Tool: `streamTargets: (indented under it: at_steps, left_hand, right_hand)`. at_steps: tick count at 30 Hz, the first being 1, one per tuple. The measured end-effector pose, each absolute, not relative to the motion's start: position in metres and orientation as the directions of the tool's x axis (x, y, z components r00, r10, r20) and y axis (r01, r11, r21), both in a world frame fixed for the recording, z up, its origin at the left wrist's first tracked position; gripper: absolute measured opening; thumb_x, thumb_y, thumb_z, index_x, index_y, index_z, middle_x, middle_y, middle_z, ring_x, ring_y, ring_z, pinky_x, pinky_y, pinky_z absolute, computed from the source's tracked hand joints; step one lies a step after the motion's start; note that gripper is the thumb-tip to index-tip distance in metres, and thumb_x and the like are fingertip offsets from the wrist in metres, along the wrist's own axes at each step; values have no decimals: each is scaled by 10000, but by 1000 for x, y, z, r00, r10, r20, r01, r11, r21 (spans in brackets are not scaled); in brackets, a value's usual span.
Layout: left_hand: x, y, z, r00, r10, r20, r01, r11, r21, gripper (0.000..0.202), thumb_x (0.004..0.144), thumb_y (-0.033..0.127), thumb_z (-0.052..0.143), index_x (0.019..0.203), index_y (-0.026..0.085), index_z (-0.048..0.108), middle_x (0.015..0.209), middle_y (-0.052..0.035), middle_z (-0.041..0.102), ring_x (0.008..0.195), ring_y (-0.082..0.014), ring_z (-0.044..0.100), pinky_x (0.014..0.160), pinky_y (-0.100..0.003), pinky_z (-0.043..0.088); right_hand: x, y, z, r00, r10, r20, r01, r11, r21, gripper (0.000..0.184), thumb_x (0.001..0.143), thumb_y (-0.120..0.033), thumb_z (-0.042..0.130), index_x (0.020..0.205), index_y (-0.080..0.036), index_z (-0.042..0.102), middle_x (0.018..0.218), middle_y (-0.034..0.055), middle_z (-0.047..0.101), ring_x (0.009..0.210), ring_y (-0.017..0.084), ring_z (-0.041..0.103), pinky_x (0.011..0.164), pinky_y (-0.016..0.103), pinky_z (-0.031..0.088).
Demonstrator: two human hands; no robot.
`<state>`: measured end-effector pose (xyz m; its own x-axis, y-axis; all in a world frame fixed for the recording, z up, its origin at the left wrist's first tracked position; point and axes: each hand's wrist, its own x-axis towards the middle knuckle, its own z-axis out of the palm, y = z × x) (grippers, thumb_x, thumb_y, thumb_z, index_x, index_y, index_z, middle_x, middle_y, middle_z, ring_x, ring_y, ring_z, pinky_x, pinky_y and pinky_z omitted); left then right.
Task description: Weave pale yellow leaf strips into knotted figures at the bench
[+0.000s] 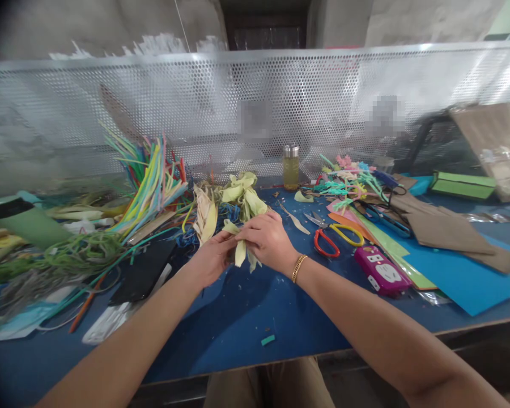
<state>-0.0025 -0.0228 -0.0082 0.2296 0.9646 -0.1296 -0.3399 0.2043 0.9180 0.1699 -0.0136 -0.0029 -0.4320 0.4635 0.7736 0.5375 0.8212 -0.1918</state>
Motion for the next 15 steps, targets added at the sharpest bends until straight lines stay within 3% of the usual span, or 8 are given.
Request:
streamTargets:
  at_steps: [3, 6, 15]
  left_hand:
    - [-4, -24, -4, 301, 936, -181, -359, 287, 888, 286, 670, 246, 824, 902, 195, 665, 768, 20, 643, 653, -98, 612, 581, -209, 461]
    - [-5, -25, 0, 338, 915, -220, -326, 333, 885, 290, 676, 269, 831, 903, 205, 661, 744, 26, 631, 643, -91, 609, 593, -205, 478]
    - [2, -31, 1, 289, 931, -225, -323, 316, 892, 216, 738, 306, 786, 814, 186, 624, 733, -8, 669, 661, -124, 644, 569, -213, 467]
  right_hand:
    - [169, -12, -4, -290, 547, 785, 476, 794, -378, 85, 857, -208, 659, 902, -239, 723, 908, 17, 744, 880, 176, 666, 887, 363, 429]
    - [169, -10, -4, -210, 625, 752, 388, 759, -523, 40, 846, -226, 681, 859, -219, 718, 875, 28, 736, 865, 176, 669, 844, 334, 480]
    - [165, -8, -7, -170, 716, 677, 287, 693, -661, 54, 828, -253, 694, 818, -210, 725, 835, 37, 702, 830, 177, 656, 780, 322, 519]
